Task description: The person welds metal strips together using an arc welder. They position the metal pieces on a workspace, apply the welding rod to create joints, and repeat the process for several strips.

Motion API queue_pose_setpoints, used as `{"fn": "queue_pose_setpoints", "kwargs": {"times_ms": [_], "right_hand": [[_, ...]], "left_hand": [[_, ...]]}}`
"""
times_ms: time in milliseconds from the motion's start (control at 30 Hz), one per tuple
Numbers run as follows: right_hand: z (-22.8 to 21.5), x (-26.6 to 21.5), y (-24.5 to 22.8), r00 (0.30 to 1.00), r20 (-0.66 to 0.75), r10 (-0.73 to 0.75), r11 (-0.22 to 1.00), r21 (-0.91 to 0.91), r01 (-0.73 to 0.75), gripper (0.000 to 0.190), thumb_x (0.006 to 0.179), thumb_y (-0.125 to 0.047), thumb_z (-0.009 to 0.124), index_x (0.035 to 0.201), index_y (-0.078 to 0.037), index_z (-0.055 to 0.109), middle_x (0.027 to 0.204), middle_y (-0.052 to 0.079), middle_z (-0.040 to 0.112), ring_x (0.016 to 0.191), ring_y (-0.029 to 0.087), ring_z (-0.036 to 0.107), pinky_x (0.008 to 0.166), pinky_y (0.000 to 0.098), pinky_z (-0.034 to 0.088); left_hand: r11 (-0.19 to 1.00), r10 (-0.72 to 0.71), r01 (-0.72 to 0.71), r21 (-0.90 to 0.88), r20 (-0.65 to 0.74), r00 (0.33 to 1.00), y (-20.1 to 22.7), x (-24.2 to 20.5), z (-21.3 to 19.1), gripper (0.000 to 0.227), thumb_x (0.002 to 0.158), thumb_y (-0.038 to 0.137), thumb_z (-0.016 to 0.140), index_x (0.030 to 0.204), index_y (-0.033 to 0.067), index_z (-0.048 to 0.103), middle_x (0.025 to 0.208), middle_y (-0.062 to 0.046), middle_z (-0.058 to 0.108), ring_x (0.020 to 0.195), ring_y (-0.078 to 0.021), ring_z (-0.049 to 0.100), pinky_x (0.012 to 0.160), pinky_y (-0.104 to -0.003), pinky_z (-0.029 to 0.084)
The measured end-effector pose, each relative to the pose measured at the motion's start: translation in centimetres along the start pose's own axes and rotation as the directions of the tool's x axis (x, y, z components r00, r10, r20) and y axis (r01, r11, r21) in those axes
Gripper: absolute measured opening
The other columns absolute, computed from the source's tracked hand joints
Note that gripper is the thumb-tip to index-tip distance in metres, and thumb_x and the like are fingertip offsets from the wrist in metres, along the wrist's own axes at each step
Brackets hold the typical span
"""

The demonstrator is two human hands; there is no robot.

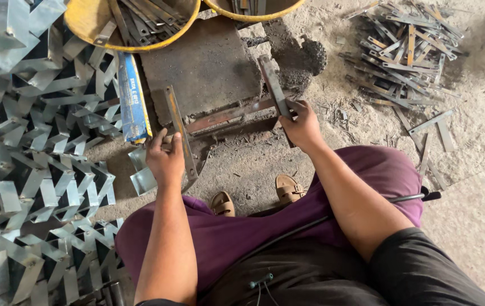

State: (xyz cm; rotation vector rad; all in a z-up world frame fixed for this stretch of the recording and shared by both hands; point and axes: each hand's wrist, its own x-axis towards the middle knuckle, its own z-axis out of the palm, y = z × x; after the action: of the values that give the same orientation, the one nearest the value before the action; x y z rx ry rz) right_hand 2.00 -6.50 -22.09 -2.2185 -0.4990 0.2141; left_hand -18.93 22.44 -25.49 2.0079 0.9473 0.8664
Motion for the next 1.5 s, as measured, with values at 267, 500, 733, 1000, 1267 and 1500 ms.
{"fn": "queue_pose_setpoints", "kwargs": {"times_ms": [267, 500, 733, 1000, 1267, 1500], "right_hand": [[0.9, 0.1, 0.4, 1.000, -0.020, -0.009, 0.999, 0.041, 0.010, 0.052, 0.086, -0.018, 0.074, 0.134, 0.001, 0.064, 0.127, 0.017, 0.060, 0.107, 0.032, 0.067, 0.088, 0.0391, 0.058], [1.7, 0.1, 0.8, 0.999, -0.039, -0.025, 1.000, 0.015, 0.026, 0.052, 0.085, -0.019, 0.076, 0.132, 0.000, 0.066, 0.125, 0.018, 0.061, 0.106, 0.035, 0.066, 0.092, 0.0424, 0.054], [1.7, 0.2, 0.8, 0.997, -0.041, -0.067, 0.997, 0.020, 0.068, 0.055, 0.085, -0.023, 0.079, 0.134, 0.000, 0.066, 0.122, 0.020, 0.064, 0.105, 0.035, 0.067, 0.094, 0.0423, 0.054], [-4.9, 0.0, -1.5, 0.959, 0.167, 0.227, 0.962, -0.190, -0.194, 0.047, 0.089, -0.051, 0.072, 0.108, -0.009, 0.078, 0.088, 0.012, 0.076, 0.076, 0.025, 0.074, 0.073, 0.0405, 0.060], [-5.9, -2.5, -4.2, 0.965, 0.161, 0.206, 0.944, -0.292, -0.153, 0.052, 0.084, -0.058, 0.076, 0.098, -0.008, 0.079, 0.075, 0.014, 0.075, 0.071, 0.028, 0.074, 0.070, 0.0425, 0.059], [-3.9, -2.3, -2.9, 0.967, -0.157, -0.199, 0.978, -0.100, 0.185, 0.032, 0.089, -0.036, 0.077, 0.101, -0.007, 0.080, 0.091, 0.015, 0.075, 0.078, 0.031, 0.072, 0.072, 0.0430, 0.058]], "left_hand": [[0.999, 0.044, -0.043, 0.020, -0.023, 0.999, -1.0, 0.3, 0.3, 0.036, 0.092, 0.025, 0.081, 0.118, 0.0006, 0.074, 0.095, -0.008, 0.069, 0.080, -0.0185, 0.068, 0.075, -0.034, 0.056], [0.986, 0.150, -0.148, 0.075, -0.024, 0.988, -1.8, 0.5, 0.3, 0.035, 0.092, 0.023, 0.082, 0.117, -0.0007, 0.075, 0.090, -0.008, 0.069, 0.082, -0.0216, 0.066, 0.077, -0.036, 0.055], [0.986, 0.138, -0.137, 0.099, -0.009, 0.990, -0.9, 0.5, -0.4, 0.034, 0.092, 0.021, 0.081, 0.117, -0.0006, 0.075, 0.086, -0.008, 0.068, 0.079, -0.0204, 0.065, 0.074, -0.036, 0.054], [0.994, -0.084, 0.083, -0.069, -0.001, 0.996, -1.0, 0.6, -1.5, 0.036, 0.094, 0.023, 0.078, 0.122, 0.0003, 0.073, 0.092, -0.001, 0.068, 0.076, -0.0108, 0.063, 0.069, -0.026, 0.053], [0.995, 0.074, -0.081, -0.061, -0.111, 0.991, 0.7, 1.6, -2.3, 0.031, 0.099, 0.019, 0.077, 0.122, -0.0024, 0.072, 0.103, -0.010, 0.067, 0.078, -0.0116, 0.064, 0.066, -0.025, 0.054], [1.000, 0.001, 0.002, -0.022, 0.130, 0.992, 11.0, 4.5, 1.2, 0.038, 0.096, 0.027, 0.072, 0.126, 0.0034, 0.069, 0.109, -0.014, 0.071, 0.071, -0.0121, 0.071, 0.057, -0.024, 0.059]]}}
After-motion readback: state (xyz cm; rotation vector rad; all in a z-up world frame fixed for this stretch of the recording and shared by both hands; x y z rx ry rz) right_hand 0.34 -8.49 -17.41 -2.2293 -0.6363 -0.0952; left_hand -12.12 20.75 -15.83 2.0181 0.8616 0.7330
